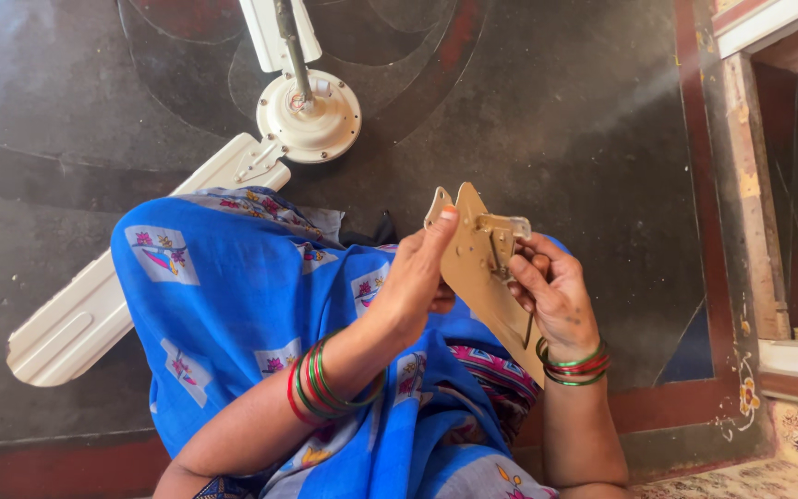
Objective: The person sits on the floor and uses a screwdriver to remove screws from a ceiling fan blade. They detach the blade from its metal bracket, flip it over, and then reattach it by inserting and tightening the screws back into place.
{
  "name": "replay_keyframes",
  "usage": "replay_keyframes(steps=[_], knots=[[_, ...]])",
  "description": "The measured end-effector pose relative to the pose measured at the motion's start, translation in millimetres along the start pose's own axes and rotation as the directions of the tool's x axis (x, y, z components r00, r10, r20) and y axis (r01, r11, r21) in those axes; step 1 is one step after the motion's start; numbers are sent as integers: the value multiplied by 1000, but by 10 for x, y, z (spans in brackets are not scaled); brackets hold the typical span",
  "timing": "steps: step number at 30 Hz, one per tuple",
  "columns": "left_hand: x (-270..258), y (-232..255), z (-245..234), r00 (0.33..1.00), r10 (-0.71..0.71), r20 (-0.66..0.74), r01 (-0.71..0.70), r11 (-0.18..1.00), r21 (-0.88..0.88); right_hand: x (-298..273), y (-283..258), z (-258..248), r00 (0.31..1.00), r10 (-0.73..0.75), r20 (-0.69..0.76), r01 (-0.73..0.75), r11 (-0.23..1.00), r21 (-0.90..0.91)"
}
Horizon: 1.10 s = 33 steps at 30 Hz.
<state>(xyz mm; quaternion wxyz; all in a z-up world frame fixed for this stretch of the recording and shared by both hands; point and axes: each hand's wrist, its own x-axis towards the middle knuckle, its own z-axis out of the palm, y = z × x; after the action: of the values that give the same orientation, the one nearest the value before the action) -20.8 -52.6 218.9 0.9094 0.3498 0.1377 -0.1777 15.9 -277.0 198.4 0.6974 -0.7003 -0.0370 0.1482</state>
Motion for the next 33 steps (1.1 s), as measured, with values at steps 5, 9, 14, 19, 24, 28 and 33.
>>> replay_keyframes(steps=[5, 9, 14, 19, 24, 28, 33], knots=[[-100, -42, 171, 998, 42, 39, -40, 999, -34, -85, -3, -105, 999, -13, -37, 16, 998, 61], [-131, -28, 201, 998, 33, 47, -31, 999, -41, -43, -3, -146, 1000, 10, -8, -9, 989, 145], [-167, -3, 208, 998, 29, 48, -28, 999, -30, -39, -64, -99, 998, 60, 15, -62, 982, 176], [-178, 6, 209, 998, 34, 50, -32, 999, -44, -101, -134, -4, 999, 49, -15, -47, 991, 125], [-212, 25, 241, 998, 32, 49, -30, 998, -48, -231, -184, 73, 997, -67, -36, 69, 997, 31], [-264, 42, 299, 995, 49, 92, -40, 995, -94, -275, -217, 171, 988, -146, -45, 143, 987, -79], [-311, 10, 375, 989, 91, 112, -75, 986, -147, -353, -293, 242, 963, -265, -44, 248, 940, -235]])
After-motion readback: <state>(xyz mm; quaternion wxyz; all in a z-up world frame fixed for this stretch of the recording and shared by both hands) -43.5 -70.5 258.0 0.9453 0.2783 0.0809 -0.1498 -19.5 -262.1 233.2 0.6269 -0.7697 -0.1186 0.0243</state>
